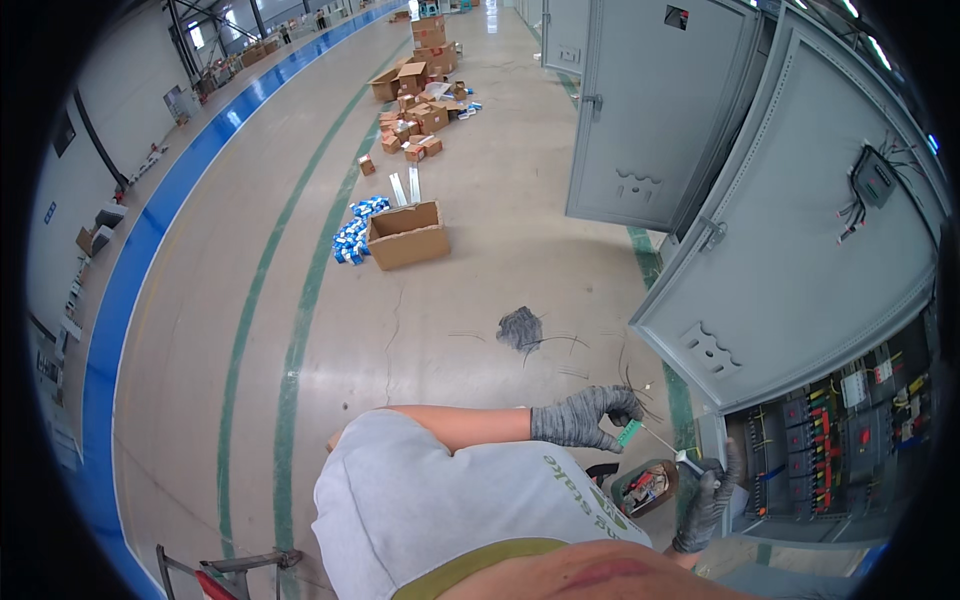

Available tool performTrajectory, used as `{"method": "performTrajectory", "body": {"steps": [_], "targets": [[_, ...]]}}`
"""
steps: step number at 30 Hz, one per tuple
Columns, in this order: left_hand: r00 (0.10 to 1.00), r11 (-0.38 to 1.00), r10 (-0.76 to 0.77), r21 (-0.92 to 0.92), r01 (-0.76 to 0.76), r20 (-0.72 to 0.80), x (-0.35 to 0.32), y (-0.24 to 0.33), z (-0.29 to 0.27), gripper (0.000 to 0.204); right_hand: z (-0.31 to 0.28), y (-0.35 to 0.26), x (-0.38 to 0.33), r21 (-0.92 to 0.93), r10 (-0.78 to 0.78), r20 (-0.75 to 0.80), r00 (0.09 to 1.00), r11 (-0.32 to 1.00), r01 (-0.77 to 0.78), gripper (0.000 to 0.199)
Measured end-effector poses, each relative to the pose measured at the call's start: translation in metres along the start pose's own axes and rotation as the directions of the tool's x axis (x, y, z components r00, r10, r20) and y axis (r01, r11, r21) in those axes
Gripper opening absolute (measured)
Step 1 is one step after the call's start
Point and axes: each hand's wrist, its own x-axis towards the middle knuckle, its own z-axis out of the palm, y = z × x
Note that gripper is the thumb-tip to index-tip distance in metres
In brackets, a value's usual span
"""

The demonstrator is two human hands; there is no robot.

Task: The person connects wires to a green terminal block using a screwdriver and pliers inside an electrical cabinet. They tighten screws to secure the wires and trim excess wire length.

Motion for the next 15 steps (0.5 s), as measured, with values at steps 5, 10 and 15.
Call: {"method": "performTrajectory", "body": {"steps": [5, 10, 15], "targets": [[0.998, 1.000, 0.018, 0.007, -0.019, 0.063, 0.050, -0.017, -0.059, 0.048, 0.029, 0.008, 0.061, 0.186, 0.039, 0.038, 0.999, 0.981, -0.046, 0.056], [0.998, 0.998, 0.052, -0.032, -0.051, 0.047, 0.094, -0.034, -0.126, 0.051, 0.068, 0.034, 0.134, -0.098, -0.081, -0.126, 0.989, 0.993, 0.069, 0.063], [0.998, 1.000, 0.009, -0.006, -0.008, 0.060, 0.116, -0.049, -0.173, 0.051, 0.103, 0.016, 0.189, 0.093, -0.023, 0.097, 0.995, 0.996, 0.014, 0.075]]}}
